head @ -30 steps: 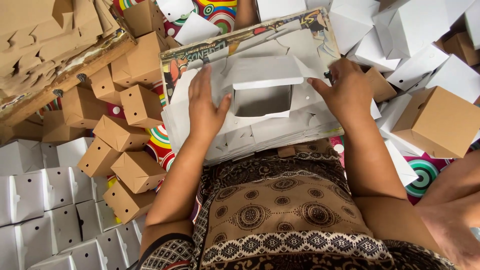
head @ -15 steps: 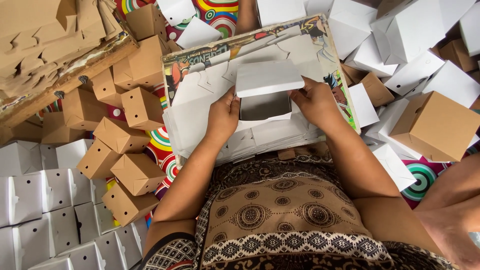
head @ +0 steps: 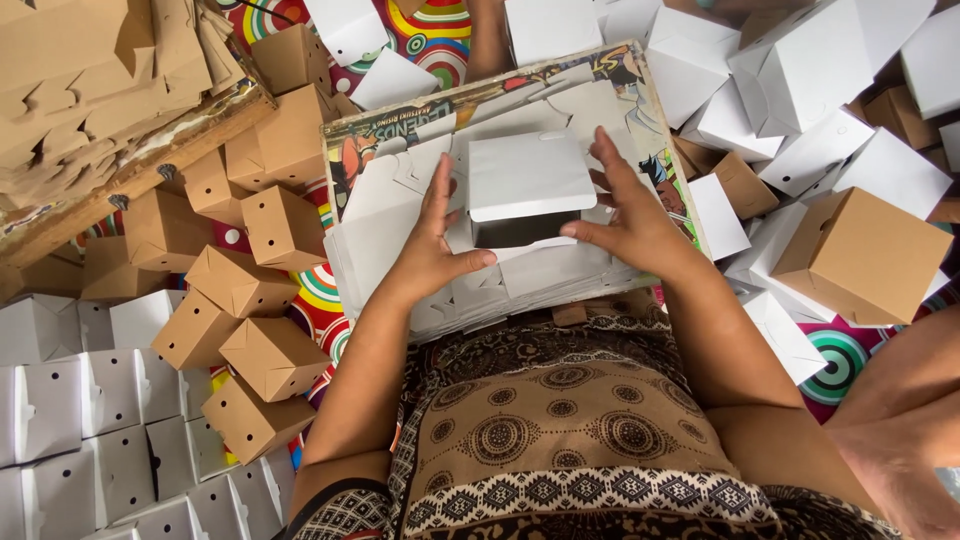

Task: Assembling small white cardboard boxes by folding and tucking flaps at a steady pace.

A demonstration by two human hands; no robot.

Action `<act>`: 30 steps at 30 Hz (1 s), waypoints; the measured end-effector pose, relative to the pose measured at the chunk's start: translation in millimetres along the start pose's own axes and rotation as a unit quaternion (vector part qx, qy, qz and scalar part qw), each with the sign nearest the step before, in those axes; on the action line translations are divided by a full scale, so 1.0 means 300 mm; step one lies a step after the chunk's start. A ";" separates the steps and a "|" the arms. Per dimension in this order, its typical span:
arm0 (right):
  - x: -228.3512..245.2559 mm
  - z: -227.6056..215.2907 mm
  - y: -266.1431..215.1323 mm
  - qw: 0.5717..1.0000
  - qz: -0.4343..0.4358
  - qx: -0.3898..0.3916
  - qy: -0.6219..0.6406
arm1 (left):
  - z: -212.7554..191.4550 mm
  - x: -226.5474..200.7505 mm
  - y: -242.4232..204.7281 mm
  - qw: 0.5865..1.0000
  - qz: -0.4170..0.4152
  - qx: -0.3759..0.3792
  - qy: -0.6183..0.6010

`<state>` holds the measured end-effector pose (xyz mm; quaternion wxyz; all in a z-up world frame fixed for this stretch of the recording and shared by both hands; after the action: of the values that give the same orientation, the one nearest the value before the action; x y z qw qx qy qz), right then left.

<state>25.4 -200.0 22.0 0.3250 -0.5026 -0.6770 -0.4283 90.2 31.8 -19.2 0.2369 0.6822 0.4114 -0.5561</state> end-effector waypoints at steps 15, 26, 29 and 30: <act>-0.138 0.093 -0.024 0.999 0.046 0.013 -0.017 | 0.081 0.078 0.012 1.000 -0.019 0.018 -0.005; -0.314 0.001 0.019 0.942 0.250 0.041 0.221 | 0.025 0.161 -0.027 0.981 -0.069 0.023 -0.179; -0.423 -0.234 0.117 0.926 0.333 0.066 0.168 | -0.024 0.157 -0.032 0.978 -0.110 0.027 -0.174; -0.520 -0.396 0.174 0.935 0.332 0.001 0.126 | -0.033 0.146 -0.029 0.981 -0.098 0.020 -0.165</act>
<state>120.9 -363.8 -50.5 0.5319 -0.6401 -0.4254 -0.3555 90.6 57.5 -57.2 0.2321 0.5416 0.4205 -0.6899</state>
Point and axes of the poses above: each hand's wrist, its own y-axis towards the middle knuckle, its own z-axis out of the palm, x = y × z, the point moved 7 cm from there along y, towards the middle knuckle, and after that the axes turned 12 degrees about -z, right-handed, at the moved point
